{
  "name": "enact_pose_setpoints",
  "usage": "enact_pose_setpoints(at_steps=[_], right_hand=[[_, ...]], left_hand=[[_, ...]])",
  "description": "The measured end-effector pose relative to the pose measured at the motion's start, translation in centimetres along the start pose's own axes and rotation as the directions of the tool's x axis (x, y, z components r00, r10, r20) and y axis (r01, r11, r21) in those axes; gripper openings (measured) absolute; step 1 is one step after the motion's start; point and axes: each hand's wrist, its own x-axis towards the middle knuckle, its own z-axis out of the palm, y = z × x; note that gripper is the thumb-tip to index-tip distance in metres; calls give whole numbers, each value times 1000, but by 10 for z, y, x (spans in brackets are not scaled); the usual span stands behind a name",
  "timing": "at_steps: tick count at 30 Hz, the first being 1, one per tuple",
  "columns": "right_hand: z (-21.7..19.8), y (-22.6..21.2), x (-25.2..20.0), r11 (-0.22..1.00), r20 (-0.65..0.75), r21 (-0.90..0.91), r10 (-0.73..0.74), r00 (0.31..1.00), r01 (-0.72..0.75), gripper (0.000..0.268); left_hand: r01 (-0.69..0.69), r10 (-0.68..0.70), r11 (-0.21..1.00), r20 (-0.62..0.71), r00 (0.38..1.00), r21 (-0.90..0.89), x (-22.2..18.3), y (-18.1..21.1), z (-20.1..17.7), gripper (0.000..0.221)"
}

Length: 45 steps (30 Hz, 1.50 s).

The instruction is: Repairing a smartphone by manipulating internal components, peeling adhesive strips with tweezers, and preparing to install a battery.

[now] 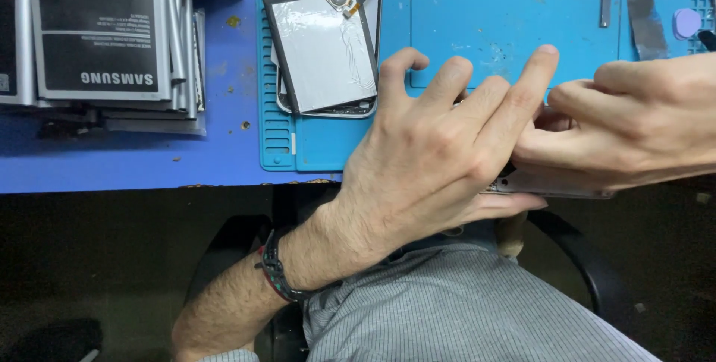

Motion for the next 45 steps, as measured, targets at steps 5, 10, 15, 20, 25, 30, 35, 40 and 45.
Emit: enact_pose_setpoints(at_steps=[5, 10, 15, 20, 25, 30, 35, 40, 45], right_hand=[[-1, 0, 1, 999, 13, 28, 30, 999, -30, 47], [3, -3, -5, 1000, 33, 10, 27, 999, -28, 41], [3, -3, -5, 999, 15, 6, 35, 999, -35, 51], [1, -4, -6, 998, 31, -2, 60, 998, -60, 48], [2, -9, -11, 992, 21, 6, 127, 992, -127, 50], [6, -12, -16, 985, -15, 49, 164, 986, -163, 46], [5, -14, -18, 981, 2, 73, 180, 984, -179, 35], [7, -18, -18, 969, -47, 82, 237, 970, -233, 37], [7, -18, -20, 968, -29, 93, 235, 972, -231, 46]], left_hand=[[-2, 2, 1000, 3, 1000, 16, 0, 0, -1, 140], [-1, 1, 1000, 2, 1000, 24, 0, 0, 0, 140], [-5, 4, 1000, 14, 1000, 31, 0, 0, -1, 141], [-3, 3, 999, 3, 1000, 35, -1, 0, 0, 142], [1, -1, 1000, 11, 1000, 29, -1, 0, 0, 142], [7, -7, 1000, 8, 1000, 27, -1, 0, 0, 142], [11, -12, 999, 9, 1000, 43, -1, 1, -1, 146], [12, -12, 999, 11, 1000, 35, -2, 1, 0, 150], [6, -7, 998, 17, 1000, 60, -2, 1, -1, 152]])
